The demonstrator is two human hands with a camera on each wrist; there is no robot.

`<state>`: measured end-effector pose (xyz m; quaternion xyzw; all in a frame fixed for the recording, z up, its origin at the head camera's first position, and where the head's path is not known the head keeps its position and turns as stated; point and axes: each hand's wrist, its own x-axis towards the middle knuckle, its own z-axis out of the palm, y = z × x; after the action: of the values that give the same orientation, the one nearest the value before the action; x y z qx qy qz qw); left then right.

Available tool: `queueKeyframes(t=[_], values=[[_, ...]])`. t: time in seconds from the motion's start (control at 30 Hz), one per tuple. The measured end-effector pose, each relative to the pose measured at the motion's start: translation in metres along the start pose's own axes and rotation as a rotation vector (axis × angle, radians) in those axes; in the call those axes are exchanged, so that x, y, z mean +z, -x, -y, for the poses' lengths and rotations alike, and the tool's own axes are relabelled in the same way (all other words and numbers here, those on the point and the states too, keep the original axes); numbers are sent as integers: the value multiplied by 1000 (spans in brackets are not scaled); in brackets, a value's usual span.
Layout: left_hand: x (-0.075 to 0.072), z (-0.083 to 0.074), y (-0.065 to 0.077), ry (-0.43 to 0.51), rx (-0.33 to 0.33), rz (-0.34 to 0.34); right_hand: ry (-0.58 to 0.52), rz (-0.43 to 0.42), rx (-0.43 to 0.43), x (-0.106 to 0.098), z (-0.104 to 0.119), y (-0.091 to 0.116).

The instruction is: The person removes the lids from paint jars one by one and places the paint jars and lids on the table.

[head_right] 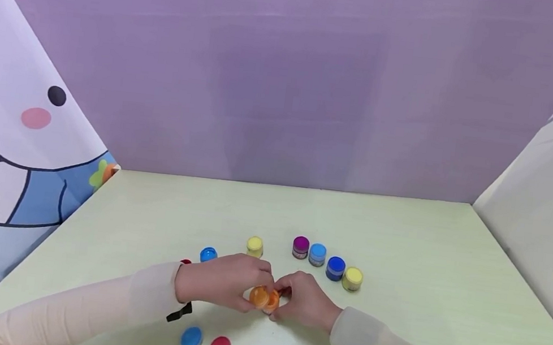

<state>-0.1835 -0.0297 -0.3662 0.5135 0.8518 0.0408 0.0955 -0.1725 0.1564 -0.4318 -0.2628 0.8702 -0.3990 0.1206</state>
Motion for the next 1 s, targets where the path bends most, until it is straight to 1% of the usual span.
queueKeyframes(t=[0.1, 0.2, 0.37, 0.43, 0.53, 0.6, 0.73, 0.87, 1.0], values=[[0, 0, 3, 4, -6, 9, -6, 7, 11, 0, 0, 0], [-2, -2, 8, 8, -14, 34, -18, 12, 21, 0, -1, 0], [-3, -5, 14, 49, -33, 86, -32, 10, 25, -1, -3, 0], [-1, -8, 16, 67, -26, 101, -34, 13, 23, -1, -3, 0], [2, -12, 18, 79, 10, 133, -34, 19, 23, -1, -3, -1], [6, -16, 19, 60, 53, 167, -31, 19, 18, 0, -2, 0], [13, -22, 18, 32, 145, 241, -24, 24, 41, -2, -3, -1], [22, -27, 16, -10, 226, 268, -21, 32, 55, -1, -3, -1], [28, -30, 15, -17, 246, 271, -22, 31, 38, 0, -4, -2]])
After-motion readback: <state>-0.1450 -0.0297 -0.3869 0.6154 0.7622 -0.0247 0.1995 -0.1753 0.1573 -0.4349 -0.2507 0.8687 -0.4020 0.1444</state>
